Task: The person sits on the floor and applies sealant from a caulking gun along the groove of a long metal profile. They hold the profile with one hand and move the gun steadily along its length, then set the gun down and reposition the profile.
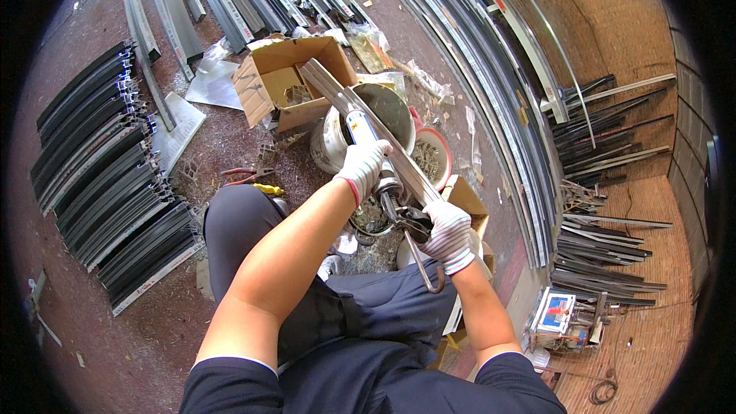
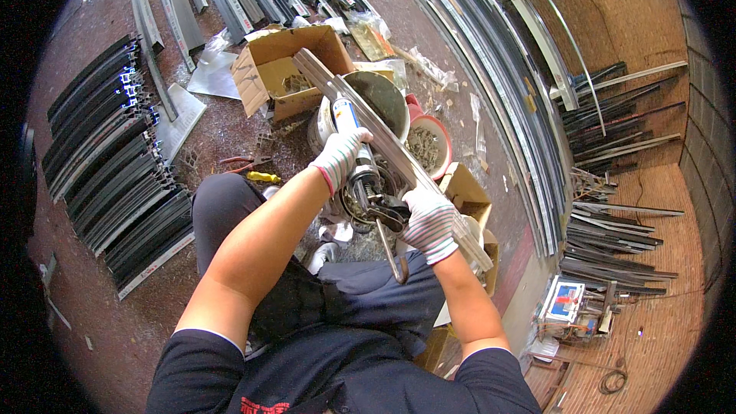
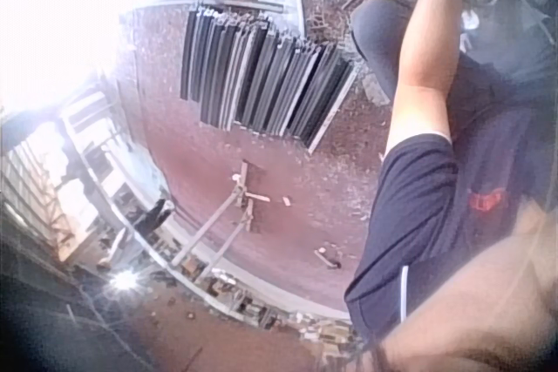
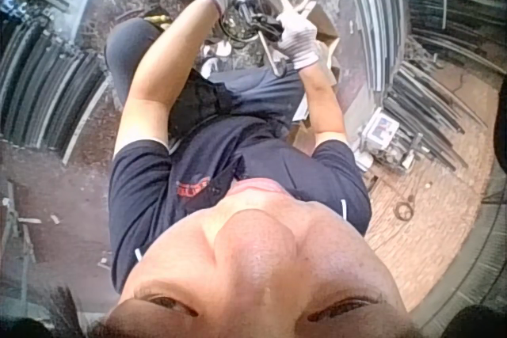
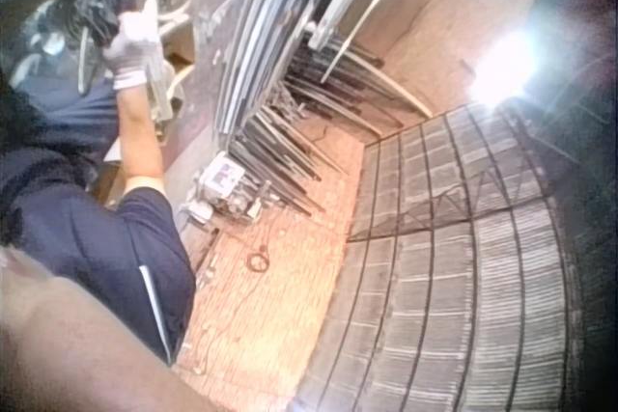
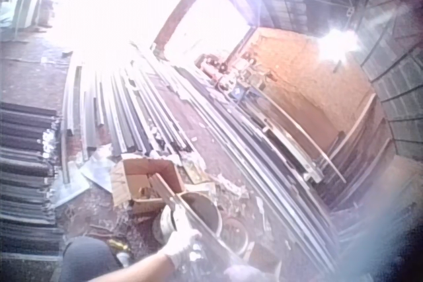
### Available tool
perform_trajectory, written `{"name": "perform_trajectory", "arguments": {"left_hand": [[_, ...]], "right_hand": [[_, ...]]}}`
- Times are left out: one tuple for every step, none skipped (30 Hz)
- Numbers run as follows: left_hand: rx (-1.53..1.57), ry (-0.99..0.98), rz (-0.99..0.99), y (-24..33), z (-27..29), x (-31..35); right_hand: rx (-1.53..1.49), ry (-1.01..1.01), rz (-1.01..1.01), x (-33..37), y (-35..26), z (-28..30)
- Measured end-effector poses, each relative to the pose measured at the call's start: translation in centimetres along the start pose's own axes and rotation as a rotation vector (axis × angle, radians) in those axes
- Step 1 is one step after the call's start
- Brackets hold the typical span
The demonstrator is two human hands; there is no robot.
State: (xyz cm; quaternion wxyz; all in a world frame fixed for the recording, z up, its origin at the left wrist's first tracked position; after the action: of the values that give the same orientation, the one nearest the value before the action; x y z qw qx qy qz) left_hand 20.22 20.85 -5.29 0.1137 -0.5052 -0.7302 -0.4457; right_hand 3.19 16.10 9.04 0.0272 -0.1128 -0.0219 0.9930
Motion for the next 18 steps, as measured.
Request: {"name": "perform_trajectory", "arguments": {"left_hand": [[-0.005,-0.003,0.007,-0.1,-0.1,0.0],[-0.010,-0.001,0.017,-0.2,-0.1,0.1],[-0.015,-0.001,0.015,-0.3,-0.2,0.1],[-0.019,0.004,0.016,-0.4,-0.3,0.2],[-0.023,0.012,0.023,-0.6,-0.4,0.2],[-0.028,0.013,0.010,-0.6,-0.4,0.2],[-0.034,0.018,0.003,-0.7,-0.5,0.3],[-0.036,0.028,0.000,-0.8,-0.5,0.4],[-0.033,0.017,-0.005,-0.8,-0.6,0.5],[-0.026,0.011,-0.007,-0.9,-0.7,0.6],[-0.017,0.010,-0.002,-1.0,-0.8,0.7],[-0.034,0.010,-0.012,-0.9,-0.8,0.8],[-0.049,0.015,-0.015,-0.9,-0.8,0.9],[-0.062,0.023,-0.017,-0.9,-0.9,1.0],[-0.066,0.005,-0.025,-1.0,-1.0,1.2],[-0.068,-0.010,-0.032,-1.0,-1.1,1.3],[-0.070,-0.025,-0.038,-1.0,-1.2,1.5],[-0.074,-0.030,-0.037,-1.1,-1.3,1.6]], "right_hand": [[0.010,-0.011,-0.012,0.2,0.0,-0.1],[0.005,-0.015,-0.025,0.4,0.1,-0.1],[0.001,-0.020,-0.037,0.7,0.1,-0.1],[0.007,-0.025,-0.048,0.9,0.1,-0.2],[0.014,-0.029,-0.059,1.1,0.2,-0.2],[0.021,-0.034,-0.068,1.3,0.2,-0.2],[0.013,-0.026,-0.067,1.5,0.2,-0.2],[0.005,-0.019,-0.067,1.6,0.1,-0.2],[-0.003,-0.012,-0.066,1.8,0.1,-0.2],[-0.006,-0.017,-0.079,2.0,0.2,-0.3],[-0.008,-0.021,-0.092,2.2,0.2,-0.3],[-0.010,-0.026,-0.105,2.3,0.2,-0.3],[-0.010,-0.010,-0.101,2.5,0.2,-0.3],[-0.010,0.006,-0.099,2.6,0.1,-0.3],[-0.018,0.017,-0.101,2.8,0.1,-0.4],[-0.011,0.024,-0.098,2.9,0.1,-0.4],[-0.011,0.025,-0.100,3.0,0.1,-0.4],[-0.018,0.030,-0.104,3.2,0.1,-0.4]]}}
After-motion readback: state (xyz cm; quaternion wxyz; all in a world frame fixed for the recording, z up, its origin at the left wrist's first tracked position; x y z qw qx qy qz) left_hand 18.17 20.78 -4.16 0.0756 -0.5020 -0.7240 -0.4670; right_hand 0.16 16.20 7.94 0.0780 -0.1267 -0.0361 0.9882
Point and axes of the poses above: each hand's wrist, its own x-axis away from the middle knuckle, its own z-axis out of the back of the hand, y = z × x, the point moved 5 cm from there along -x, towards the middle knuckle, and after that the axes turned 2 degrees about -y, right-handed, at the moved point
